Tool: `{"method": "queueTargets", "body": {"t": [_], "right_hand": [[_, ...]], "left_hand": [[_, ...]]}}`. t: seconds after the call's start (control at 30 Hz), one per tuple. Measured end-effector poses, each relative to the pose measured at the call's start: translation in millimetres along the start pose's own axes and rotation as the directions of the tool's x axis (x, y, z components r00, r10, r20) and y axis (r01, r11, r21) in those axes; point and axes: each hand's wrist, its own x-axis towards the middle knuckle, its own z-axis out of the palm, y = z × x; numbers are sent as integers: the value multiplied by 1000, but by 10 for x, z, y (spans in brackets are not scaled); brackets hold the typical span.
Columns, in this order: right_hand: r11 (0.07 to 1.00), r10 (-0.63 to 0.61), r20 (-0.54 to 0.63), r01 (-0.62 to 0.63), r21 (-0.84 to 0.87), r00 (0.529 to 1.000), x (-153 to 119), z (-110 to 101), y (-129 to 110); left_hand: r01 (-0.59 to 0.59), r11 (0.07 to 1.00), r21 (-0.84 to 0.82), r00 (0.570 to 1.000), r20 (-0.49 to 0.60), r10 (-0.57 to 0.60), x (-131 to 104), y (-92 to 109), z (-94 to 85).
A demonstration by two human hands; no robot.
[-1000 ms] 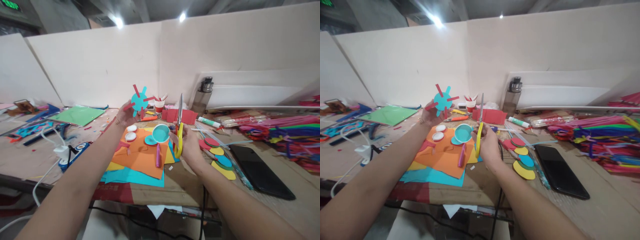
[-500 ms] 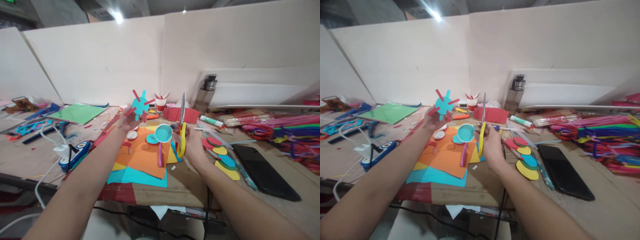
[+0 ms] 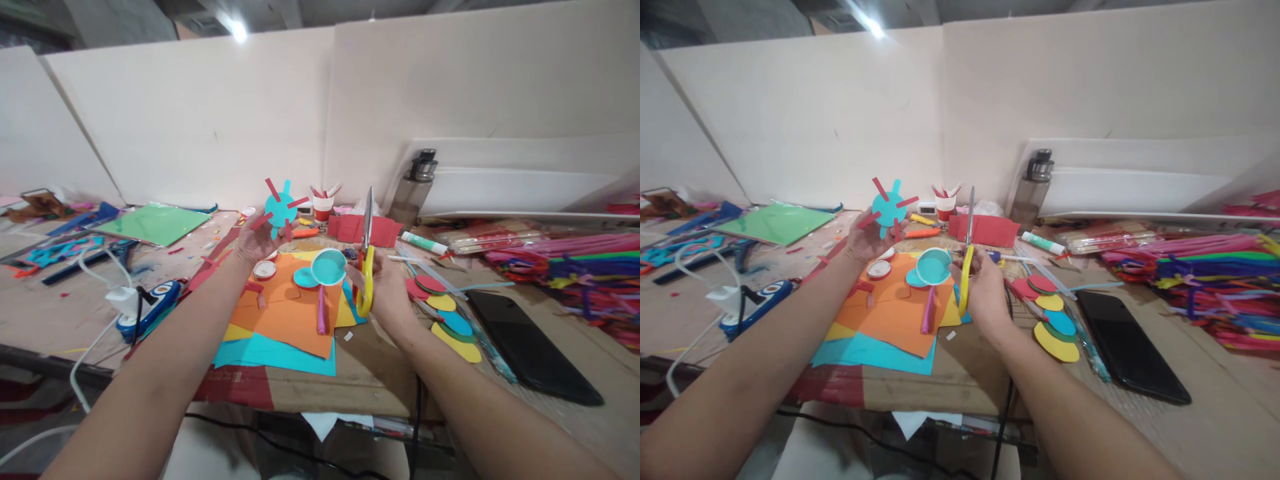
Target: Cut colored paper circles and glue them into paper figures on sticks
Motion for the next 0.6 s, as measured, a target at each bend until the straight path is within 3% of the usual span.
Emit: {"method": "queueTargets", "body": {"t": [0.2,0.6], "right_hand": [[1000,23,-7,-23,21,1000,12,7,15],[999,40,-13,-40,22,999,11,6,25]], "left_hand": [[-10,1000,-25,999,-48,9,-10,-4,17],[32,999,-40,999,12,-31,-7,3,14]]}}
